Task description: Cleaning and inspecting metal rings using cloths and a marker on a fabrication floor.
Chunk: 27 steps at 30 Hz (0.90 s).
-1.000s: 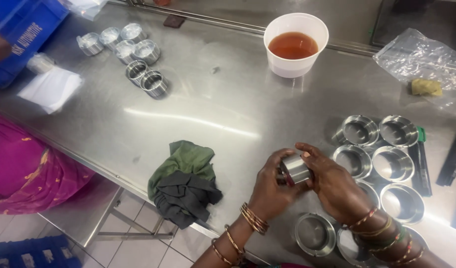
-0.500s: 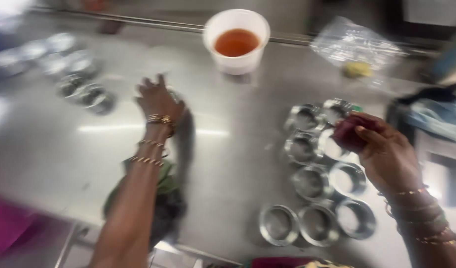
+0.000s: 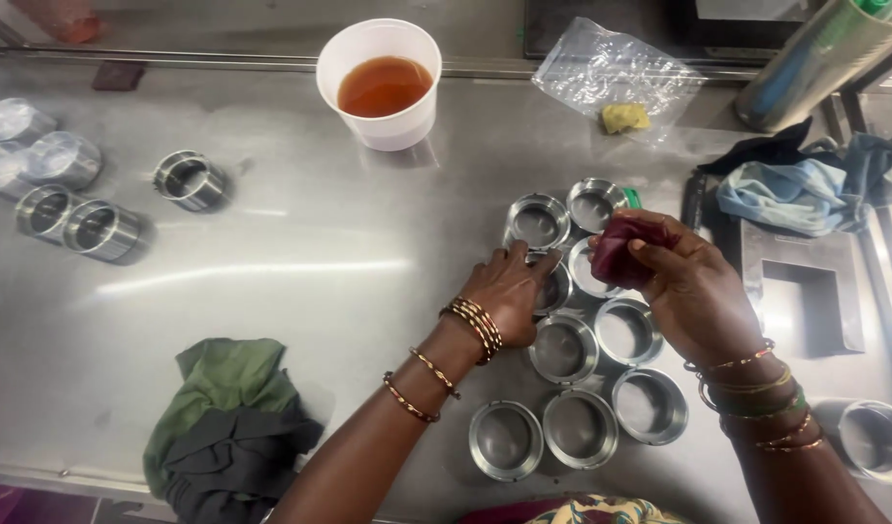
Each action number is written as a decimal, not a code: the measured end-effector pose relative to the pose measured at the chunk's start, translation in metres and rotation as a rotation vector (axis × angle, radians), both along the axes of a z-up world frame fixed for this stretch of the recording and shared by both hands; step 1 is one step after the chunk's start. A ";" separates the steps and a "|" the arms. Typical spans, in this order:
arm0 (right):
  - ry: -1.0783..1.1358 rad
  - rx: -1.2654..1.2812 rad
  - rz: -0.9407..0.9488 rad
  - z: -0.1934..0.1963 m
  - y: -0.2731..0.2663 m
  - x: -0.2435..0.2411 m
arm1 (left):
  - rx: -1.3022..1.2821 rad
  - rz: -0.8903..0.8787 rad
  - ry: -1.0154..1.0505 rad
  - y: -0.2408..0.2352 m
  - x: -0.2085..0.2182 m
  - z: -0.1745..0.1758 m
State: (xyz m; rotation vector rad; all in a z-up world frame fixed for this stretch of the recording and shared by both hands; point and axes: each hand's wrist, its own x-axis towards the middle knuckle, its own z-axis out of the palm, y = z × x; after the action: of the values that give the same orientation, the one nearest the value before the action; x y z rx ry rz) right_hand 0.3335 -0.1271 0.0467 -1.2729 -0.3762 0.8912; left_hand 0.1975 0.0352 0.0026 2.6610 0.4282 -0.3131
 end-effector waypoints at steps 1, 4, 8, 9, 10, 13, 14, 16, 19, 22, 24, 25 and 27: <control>0.003 0.005 0.008 -0.002 -0.001 0.000 | 0.005 0.008 0.003 0.001 -0.003 0.003; 0.016 -0.020 0.037 -0.009 0.005 -0.005 | -0.038 0.034 -0.072 0.006 -0.015 0.003; -0.108 -0.169 0.125 -0.018 0.024 -0.013 | -0.029 0.058 -0.208 0.007 -0.031 -0.019; -0.182 -0.245 0.158 -0.020 0.030 -0.014 | -0.037 0.063 -0.246 0.007 -0.035 -0.024; -0.187 -0.243 0.171 -0.024 0.036 -0.016 | -0.034 0.077 -0.250 0.008 -0.043 -0.025; -0.318 -0.368 0.283 -0.041 0.057 -0.023 | -0.225 0.179 -0.307 0.013 -0.070 -0.021; -0.294 -0.374 0.307 -0.051 0.064 -0.026 | -0.228 0.283 -0.248 0.016 -0.083 -0.013; -0.273 -0.377 0.339 -0.058 0.079 -0.037 | -0.228 0.394 -0.191 0.022 -0.108 -0.002; -0.229 -0.346 0.371 -0.052 0.096 -0.063 | -0.229 0.498 -0.186 0.029 -0.139 0.007; -0.245 -0.304 0.503 -0.048 0.106 -0.089 | -0.264 0.514 -0.077 0.029 -0.153 0.013; -0.183 -0.191 0.619 -0.050 0.110 -0.102 | -0.222 0.544 0.025 0.022 -0.154 0.023; -0.183 -0.189 0.626 -0.053 0.112 -0.103 | -0.221 0.551 0.025 0.022 -0.157 0.017; -0.121 -0.118 0.587 -0.059 0.114 -0.102 | -0.109 0.656 -0.097 0.021 -0.161 0.004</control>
State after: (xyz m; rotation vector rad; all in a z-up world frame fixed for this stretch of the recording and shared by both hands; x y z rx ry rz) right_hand 0.2315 -0.0135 -0.0127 -1.3508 -0.8299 1.3471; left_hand 0.0363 0.0565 0.0065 2.2595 1.1645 -0.0014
